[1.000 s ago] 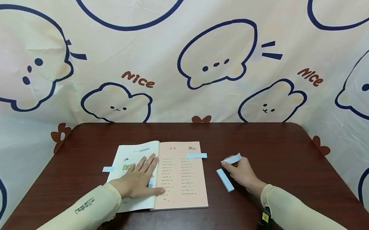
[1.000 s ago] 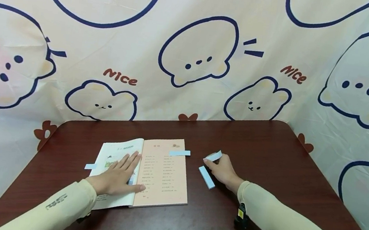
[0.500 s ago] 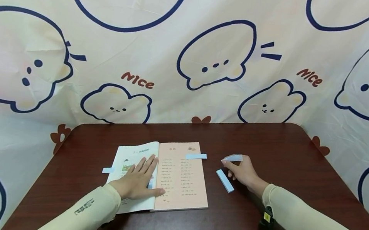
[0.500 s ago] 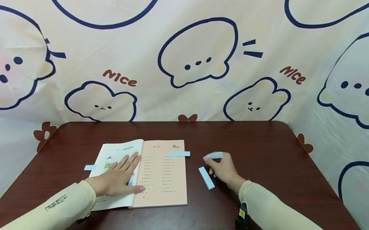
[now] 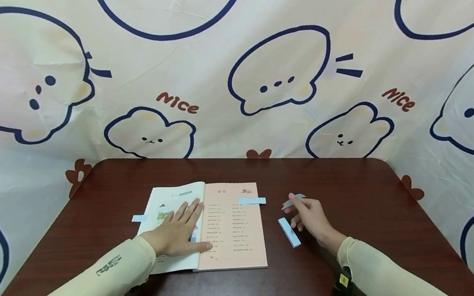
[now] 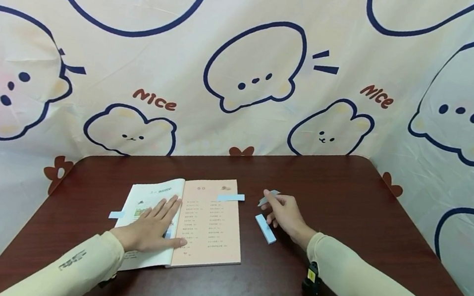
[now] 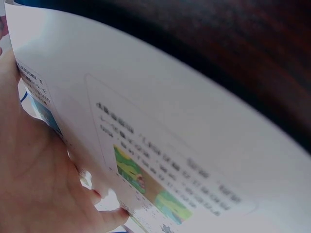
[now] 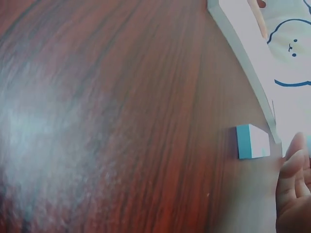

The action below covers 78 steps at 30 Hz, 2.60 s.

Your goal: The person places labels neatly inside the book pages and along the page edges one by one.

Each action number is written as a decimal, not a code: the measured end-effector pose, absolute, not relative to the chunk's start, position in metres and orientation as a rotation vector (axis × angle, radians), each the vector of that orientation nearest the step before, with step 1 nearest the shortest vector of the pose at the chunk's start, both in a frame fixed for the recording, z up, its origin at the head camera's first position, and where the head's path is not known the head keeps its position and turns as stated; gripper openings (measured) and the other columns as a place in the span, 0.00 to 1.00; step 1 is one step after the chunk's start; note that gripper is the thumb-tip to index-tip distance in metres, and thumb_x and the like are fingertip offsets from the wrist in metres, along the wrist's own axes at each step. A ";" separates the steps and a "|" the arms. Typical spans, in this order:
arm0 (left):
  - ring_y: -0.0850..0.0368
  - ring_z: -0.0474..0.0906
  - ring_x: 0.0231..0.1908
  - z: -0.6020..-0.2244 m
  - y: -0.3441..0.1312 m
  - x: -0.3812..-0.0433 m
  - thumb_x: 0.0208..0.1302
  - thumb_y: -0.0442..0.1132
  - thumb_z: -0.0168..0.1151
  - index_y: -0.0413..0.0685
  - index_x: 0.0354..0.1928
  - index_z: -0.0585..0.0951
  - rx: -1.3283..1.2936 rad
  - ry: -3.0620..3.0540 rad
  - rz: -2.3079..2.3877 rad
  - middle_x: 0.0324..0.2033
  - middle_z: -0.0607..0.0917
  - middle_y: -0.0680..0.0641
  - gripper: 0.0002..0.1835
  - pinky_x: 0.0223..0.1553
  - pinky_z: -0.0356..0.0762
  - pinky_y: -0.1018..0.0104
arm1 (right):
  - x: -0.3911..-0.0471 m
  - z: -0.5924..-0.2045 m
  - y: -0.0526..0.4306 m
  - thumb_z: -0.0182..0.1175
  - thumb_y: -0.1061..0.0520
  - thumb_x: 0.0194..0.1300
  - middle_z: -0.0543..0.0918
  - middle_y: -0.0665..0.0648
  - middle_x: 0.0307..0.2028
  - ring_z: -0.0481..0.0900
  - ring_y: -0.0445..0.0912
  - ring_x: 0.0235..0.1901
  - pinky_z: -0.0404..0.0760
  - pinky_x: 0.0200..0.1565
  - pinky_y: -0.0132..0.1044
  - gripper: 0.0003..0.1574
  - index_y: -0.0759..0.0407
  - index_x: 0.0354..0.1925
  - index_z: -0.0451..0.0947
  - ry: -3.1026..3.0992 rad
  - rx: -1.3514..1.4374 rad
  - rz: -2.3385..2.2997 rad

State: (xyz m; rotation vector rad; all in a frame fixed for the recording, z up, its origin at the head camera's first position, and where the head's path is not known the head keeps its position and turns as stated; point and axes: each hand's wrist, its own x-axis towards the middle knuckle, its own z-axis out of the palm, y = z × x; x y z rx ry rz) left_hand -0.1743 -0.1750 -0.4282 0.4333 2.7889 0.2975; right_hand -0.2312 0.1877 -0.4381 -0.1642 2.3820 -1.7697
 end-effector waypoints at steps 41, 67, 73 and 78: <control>0.36 0.38 0.81 -0.427 -0.175 -0.174 0.61 0.78 0.51 0.44 0.81 0.41 0.427 2.788 0.295 0.82 0.39 0.43 0.62 0.75 0.45 0.32 | -0.221 -0.442 0.166 0.72 0.50 0.61 0.83 0.50 0.34 0.75 0.43 0.33 0.73 0.36 0.37 0.10 0.53 0.38 0.86 2.905 -0.369 -1.023; 0.37 0.38 0.81 -0.430 -0.176 -0.173 0.61 0.78 0.51 0.45 0.81 0.41 0.424 2.786 0.316 0.82 0.39 0.44 0.62 0.75 0.45 0.32 | -0.222 -0.447 0.150 0.67 0.63 0.63 0.82 0.48 0.29 0.74 0.40 0.30 0.73 0.38 0.34 0.10 0.53 0.26 0.79 2.948 -0.541 -1.022; 0.36 0.38 0.81 -0.430 -0.176 -0.173 0.61 0.78 0.52 0.44 0.81 0.41 0.426 2.786 0.319 0.82 0.40 0.44 0.62 0.75 0.44 0.31 | -0.223 -0.443 0.150 0.64 0.64 0.67 0.80 0.51 0.29 0.72 0.41 0.28 0.72 0.32 0.30 0.07 0.56 0.31 0.79 2.891 -0.473 -1.159; 0.36 0.38 0.81 -0.430 -0.176 -0.174 0.61 0.78 0.51 0.44 0.81 0.41 0.426 2.789 0.314 0.82 0.40 0.43 0.62 0.75 0.45 0.31 | -0.223 -0.440 0.152 0.63 0.64 0.68 0.85 0.54 0.32 0.76 0.42 0.31 0.75 0.34 0.30 0.03 0.61 0.39 0.84 2.889 -0.474 -1.230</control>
